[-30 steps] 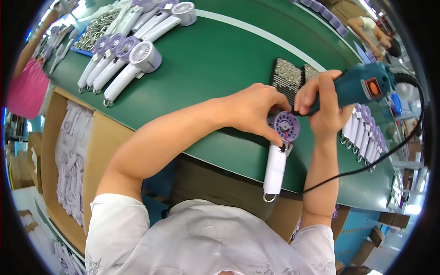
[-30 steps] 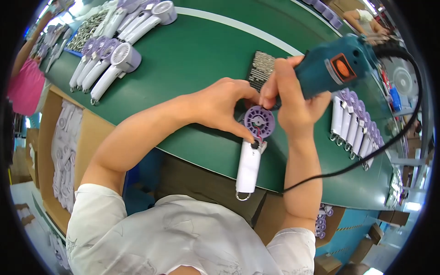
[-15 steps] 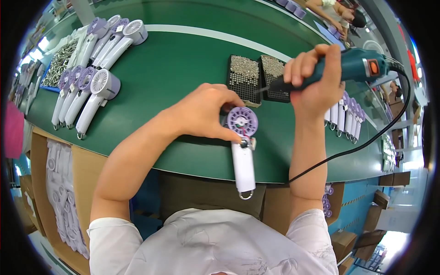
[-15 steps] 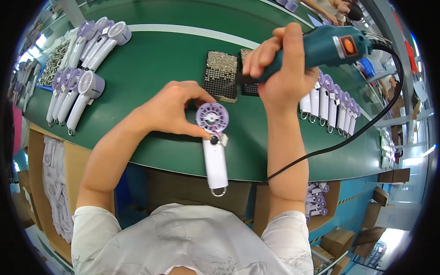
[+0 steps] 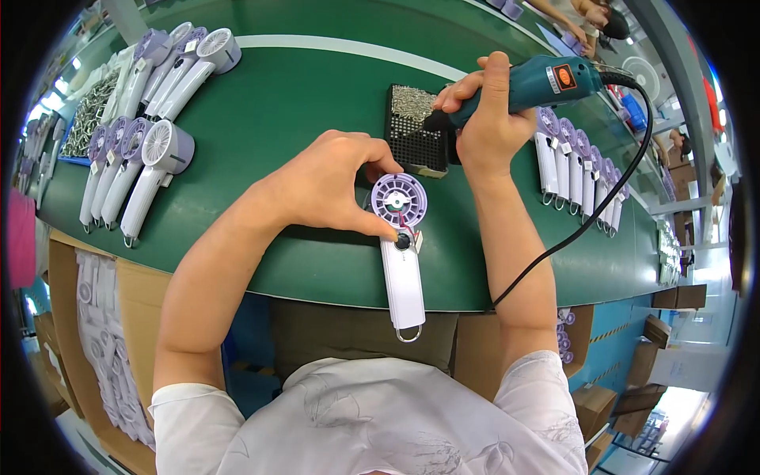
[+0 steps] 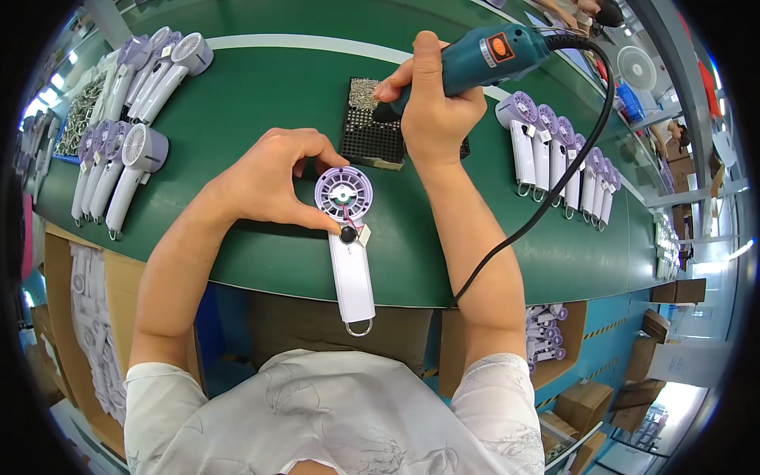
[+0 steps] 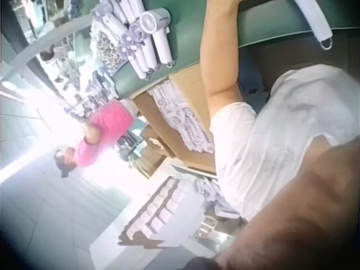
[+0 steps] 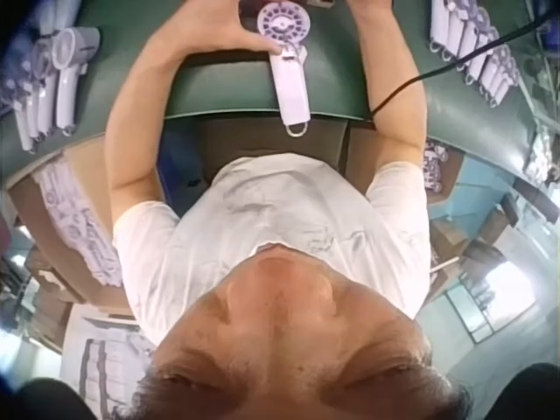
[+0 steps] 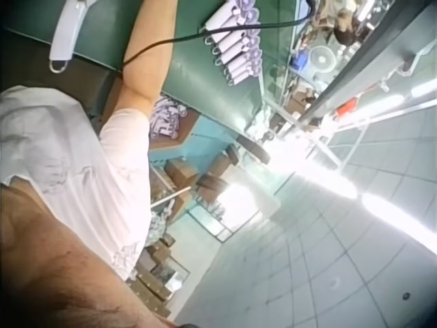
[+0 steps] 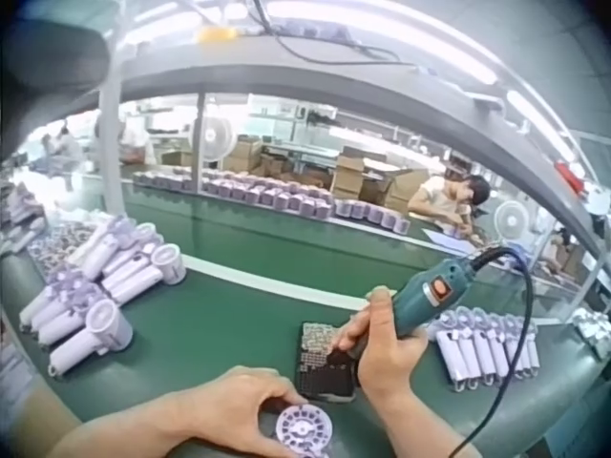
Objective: The person assembles handheld fans by driving screws into the fan components with an electric screwdriver and lining up the assembled fans on the assembly table.
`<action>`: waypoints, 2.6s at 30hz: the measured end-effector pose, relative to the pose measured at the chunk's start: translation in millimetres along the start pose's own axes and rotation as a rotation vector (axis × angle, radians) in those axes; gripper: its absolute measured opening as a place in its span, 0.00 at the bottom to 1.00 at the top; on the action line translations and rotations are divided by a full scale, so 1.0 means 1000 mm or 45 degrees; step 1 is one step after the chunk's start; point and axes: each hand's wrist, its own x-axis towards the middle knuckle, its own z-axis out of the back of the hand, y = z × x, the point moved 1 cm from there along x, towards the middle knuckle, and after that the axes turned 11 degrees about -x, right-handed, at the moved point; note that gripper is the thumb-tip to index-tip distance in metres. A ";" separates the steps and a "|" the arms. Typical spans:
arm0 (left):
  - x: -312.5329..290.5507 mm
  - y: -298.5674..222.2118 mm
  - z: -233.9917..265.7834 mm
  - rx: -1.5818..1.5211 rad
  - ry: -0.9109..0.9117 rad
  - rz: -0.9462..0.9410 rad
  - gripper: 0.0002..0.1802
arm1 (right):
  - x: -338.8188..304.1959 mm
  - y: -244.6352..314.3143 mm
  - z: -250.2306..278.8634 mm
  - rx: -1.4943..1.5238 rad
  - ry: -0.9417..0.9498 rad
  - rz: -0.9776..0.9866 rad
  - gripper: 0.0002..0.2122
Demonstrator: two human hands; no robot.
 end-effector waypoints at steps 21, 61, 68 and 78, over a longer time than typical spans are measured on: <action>-0.007 0.012 0.002 -0.011 -0.039 -0.115 0.34 | 0.004 -0.001 -0.018 -0.208 0.158 -0.008 0.12; 0.000 0.011 -0.004 -0.031 -0.023 -0.083 0.32 | -0.029 0.081 0.011 0.103 0.534 0.091 0.21; -0.002 0.001 0.001 -0.041 0.009 -0.024 0.30 | -0.032 0.077 0.006 0.106 0.590 0.091 0.20; -0.002 -0.001 -0.001 -0.056 0.018 0.006 0.30 | -0.033 0.079 0.001 -0.114 0.634 0.193 0.16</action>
